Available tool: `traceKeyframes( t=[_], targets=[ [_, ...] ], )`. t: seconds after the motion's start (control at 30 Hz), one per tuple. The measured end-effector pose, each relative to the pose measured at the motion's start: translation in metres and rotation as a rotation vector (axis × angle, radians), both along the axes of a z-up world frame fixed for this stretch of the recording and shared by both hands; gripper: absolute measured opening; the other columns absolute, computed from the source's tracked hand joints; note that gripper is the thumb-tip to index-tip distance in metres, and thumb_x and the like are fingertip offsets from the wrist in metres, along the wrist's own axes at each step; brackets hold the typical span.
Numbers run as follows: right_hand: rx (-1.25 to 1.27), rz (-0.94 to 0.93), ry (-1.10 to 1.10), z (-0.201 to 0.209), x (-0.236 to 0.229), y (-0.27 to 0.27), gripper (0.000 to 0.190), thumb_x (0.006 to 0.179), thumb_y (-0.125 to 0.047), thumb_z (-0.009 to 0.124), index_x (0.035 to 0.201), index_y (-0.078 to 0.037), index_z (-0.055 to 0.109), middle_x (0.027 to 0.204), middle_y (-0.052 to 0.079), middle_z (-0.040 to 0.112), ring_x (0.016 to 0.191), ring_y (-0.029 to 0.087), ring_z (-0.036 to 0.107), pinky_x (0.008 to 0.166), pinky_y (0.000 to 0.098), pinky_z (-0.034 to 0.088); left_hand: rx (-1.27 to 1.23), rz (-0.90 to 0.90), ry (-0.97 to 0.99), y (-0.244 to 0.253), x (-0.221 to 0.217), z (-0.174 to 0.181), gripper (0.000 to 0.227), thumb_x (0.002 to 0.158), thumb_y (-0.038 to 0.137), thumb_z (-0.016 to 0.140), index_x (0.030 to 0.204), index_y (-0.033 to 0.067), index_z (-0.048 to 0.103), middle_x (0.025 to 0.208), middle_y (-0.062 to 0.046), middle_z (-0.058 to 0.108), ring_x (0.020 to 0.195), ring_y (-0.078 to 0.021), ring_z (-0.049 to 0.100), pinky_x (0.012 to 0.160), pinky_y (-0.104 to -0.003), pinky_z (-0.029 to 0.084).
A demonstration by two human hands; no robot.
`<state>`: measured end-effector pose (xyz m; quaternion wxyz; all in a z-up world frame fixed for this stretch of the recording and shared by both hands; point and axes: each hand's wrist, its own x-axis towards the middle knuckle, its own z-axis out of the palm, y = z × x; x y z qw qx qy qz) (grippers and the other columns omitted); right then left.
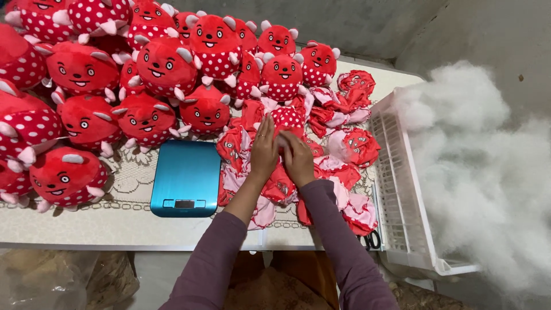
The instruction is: The person stuffs white cotton filling into red plush toy shells on a table. The hands repeatedly grab cotton from a nearby container and push it into the openings of the red fabric shells, which are arranged next to a pile of finished toys.
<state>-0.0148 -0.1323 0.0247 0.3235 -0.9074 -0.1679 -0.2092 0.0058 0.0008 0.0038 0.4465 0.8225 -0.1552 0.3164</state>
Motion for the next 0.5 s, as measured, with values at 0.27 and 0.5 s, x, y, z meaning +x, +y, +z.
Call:
traceKeyframes(
  t=[0.27, 0.5],
  targets=[
    [-0.255, -0.197, -0.207, 0.01, 0.035, 0.005, 0.064, 0.069, -0.012, 0.085, 0.128, -0.023, 0.064, 0.114, 0.003, 0.061, 0.107, 0.027, 0.061, 0.095, 0.0431, 0.051, 0.098, 0.027, -0.171, -0.003, 0.004, -0.009, 0.052, 0.101, 0.011, 0.048, 0.149, -0.0072, 0.044, 0.156, -0.027, 0.042, 0.145, -0.0435, 0.04, 0.12, -0.047, 0.036],
    [-0.468, -0.302, -0.355, 0.032, 0.054, 0.019, 0.044, 0.082, -0.013, 0.073, 0.123, -0.028, 0.066, 0.11, 0.002, 0.057, 0.101, 0.026, 0.058, 0.075, 0.0379, 0.05, 0.114, -0.004, -0.239, -0.002, 0.004, -0.013, 0.048, 0.103, 0.014, 0.044, 0.147, -0.0026, 0.049, 0.156, -0.02, 0.046, 0.144, -0.0393, 0.044, 0.117, -0.044, 0.039]
  ],
)
